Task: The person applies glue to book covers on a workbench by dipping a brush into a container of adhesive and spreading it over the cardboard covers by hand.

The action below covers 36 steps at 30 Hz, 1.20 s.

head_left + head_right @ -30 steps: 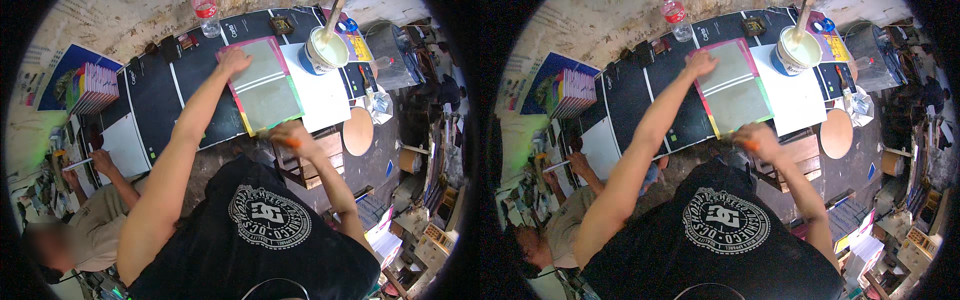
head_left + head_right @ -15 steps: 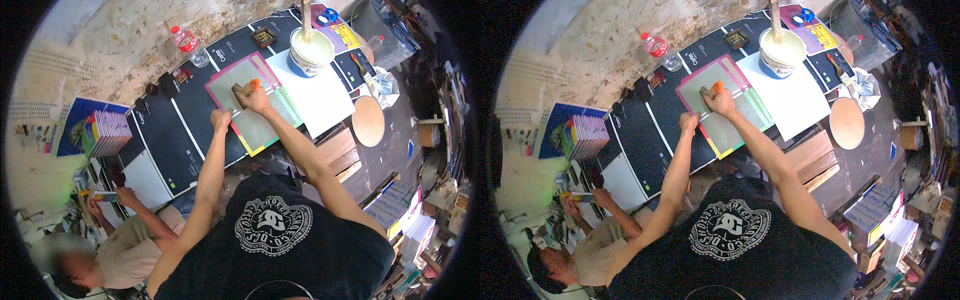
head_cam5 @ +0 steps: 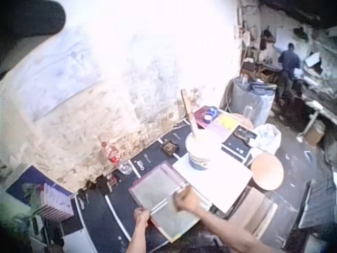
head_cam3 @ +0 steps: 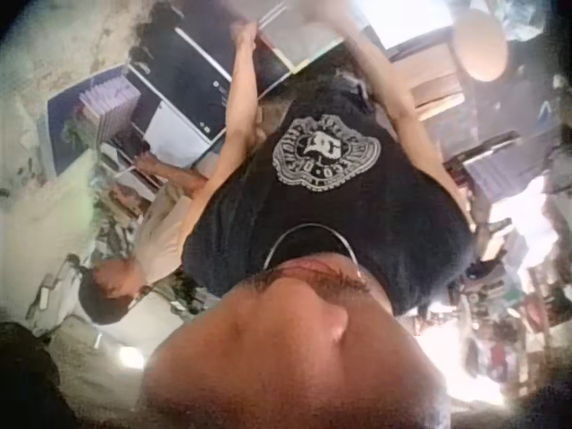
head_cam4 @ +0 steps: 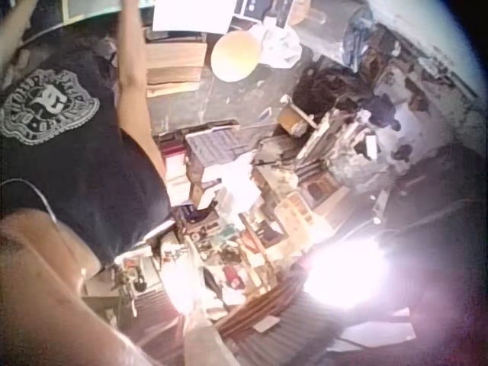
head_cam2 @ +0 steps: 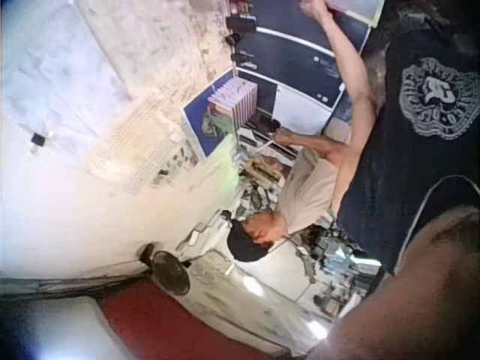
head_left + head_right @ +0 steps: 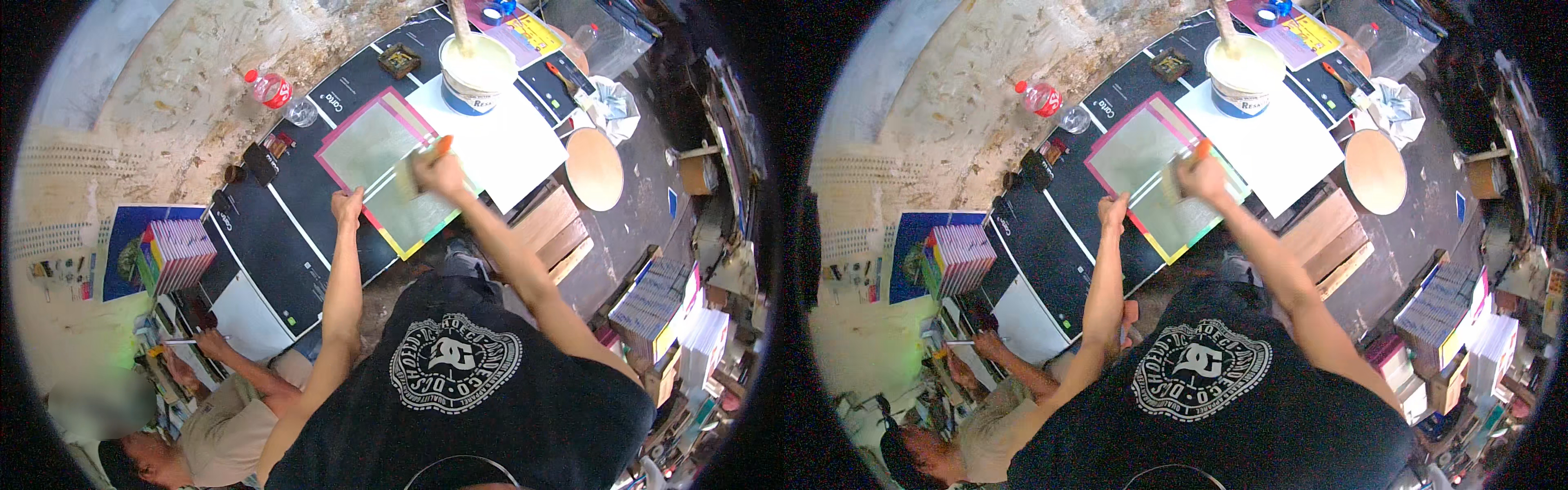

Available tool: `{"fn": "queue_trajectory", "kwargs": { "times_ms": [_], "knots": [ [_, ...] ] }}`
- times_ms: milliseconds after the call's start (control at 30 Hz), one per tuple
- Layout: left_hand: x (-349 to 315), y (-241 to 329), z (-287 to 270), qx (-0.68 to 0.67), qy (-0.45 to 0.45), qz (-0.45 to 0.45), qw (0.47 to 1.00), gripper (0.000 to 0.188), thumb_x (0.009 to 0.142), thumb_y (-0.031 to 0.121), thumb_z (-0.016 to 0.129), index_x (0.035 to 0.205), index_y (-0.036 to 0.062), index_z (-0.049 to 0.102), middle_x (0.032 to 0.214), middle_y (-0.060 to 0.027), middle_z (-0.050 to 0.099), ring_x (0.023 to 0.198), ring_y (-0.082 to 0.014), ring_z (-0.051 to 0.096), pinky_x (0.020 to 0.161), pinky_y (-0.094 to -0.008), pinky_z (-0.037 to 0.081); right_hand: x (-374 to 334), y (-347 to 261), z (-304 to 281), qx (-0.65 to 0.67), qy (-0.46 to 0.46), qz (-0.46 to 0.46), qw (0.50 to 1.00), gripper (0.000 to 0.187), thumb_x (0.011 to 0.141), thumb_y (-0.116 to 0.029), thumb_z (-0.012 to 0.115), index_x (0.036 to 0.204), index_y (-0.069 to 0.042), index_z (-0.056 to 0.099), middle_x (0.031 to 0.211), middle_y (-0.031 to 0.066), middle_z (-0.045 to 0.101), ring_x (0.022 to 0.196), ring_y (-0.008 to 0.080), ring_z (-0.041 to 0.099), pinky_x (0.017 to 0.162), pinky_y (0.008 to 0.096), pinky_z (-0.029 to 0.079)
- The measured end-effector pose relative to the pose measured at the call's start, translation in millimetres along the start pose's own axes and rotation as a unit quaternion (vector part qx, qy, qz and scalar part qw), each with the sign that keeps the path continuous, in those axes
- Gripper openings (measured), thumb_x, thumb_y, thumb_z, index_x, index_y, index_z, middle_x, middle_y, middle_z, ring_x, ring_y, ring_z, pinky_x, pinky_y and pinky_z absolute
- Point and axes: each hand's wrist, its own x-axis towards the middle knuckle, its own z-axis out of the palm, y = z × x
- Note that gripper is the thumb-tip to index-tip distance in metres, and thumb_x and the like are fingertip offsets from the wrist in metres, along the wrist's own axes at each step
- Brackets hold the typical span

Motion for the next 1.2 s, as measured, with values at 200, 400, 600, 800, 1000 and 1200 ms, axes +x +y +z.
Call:
{"fn": "queue_trajectory", "kwargs": {
  "times_ms": [200, 400, 600, 800, 1000, 1200],
  "knots": [
    [-5, -12, -18, -0.077, -0.004, 0.032, 0.997, 0.040, 0.074, 0.024, 0.075, 0.099, -0.0052, 0.065, 0.090, -0.0140, 0.069, 0.083, -0.0249, 0.066, 0.078, -0.0371, 0.053, 5, 26, -83, 0.046, 0.093, -0.108, 0.989, 0.050, 0.089, -0.047, 0.062, 0.067, -0.002, 0.066, 0.054, 0.0133, 0.064, 0.055, 0.0292, 0.069, 0.054, 0.0412, 0.054],
    [-19, -14, -5, -0.091, -0.046, 0.033, 0.994, 0.017, 0.082, 0.018, 0.068, 0.085, 0.0027, 0.063, 0.072, -0.0049, 0.063, 0.063, -0.0157, 0.059, 0.056, -0.0317, 0.045, -87, -8, 10, 0.035, 0.013, -0.176, 0.984, 0.048, 0.091, -0.047, 0.060, 0.072, -0.003, 0.060, 0.058, 0.0190, 0.062, 0.057, 0.0360, 0.066, 0.062, 0.0478, 0.054],
    [-32, -16, 5, -0.132, -0.096, 0.004, 0.987, 0.023, 0.079, 0.015, 0.072, 0.089, -0.0045, 0.064, 0.078, -0.0129, 0.068, 0.068, -0.0196, 0.066, 0.062, -0.0354, 0.051, -71, 100, -100, -0.005, 0.069, -0.004, 0.998, 0.046, 0.089, -0.044, 0.067, 0.073, -0.001, 0.067, 0.066, 0.0137, 0.068, 0.062, 0.0230, 0.070, 0.058, 0.0376, 0.054],
    [-20, -78, -20, -0.118, -0.035, 0.047, 0.991, 0.014, 0.082, 0.015, 0.065, 0.085, 0.0021, 0.062, 0.069, -0.0045, 0.062, 0.053, -0.0128, 0.056, 0.041, -0.0282, 0.034, -27, 36, -99, 0.138, 0.103, -0.192, 0.966, 0.029, 0.085, -0.025, 0.075, 0.090, 0.002, 0.067, 0.082, 0.0087, 0.071, 0.072, 0.0175, 0.068, 0.066, 0.0322, 0.054],
    [-72, -35, -36, -0.148, -0.131, -0.022, 0.980, 0.014, 0.082, 0.019, 0.065, 0.084, 0.0059, 0.063, 0.063, 0.0000, 0.058, 0.045, -0.0076, 0.045, 0.038, -0.0262, 0.028, 25, -77, 47, -0.008, -0.192, -0.372, 0.908, 0.040, 0.082, -0.042, 0.073, 0.097, -0.005, 0.068, 0.090, 0.0141, 0.071, 0.084, 0.0306, 0.069, 0.078, 0.0431, 0.054],
    [-53, -57, -20, -0.037, -0.080, -0.036, 0.995, 0.030, 0.077, 0.023, 0.070, 0.088, -0.0048, 0.067, 0.074, -0.0128, 0.068, 0.069, -0.0225, 0.065, 0.063, -0.0379, 0.051, 144, -126, 75, -0.161, -0.246, -0.394, 0.871, 0.065, 0.080, -0.070, 0.061, 0.088, -0.007, 0.072, 0.085, 0.0199, 0.072, 0.082, 0.0374, 0.070, 0.074, 0.0463, 0.054]
  ]
}}
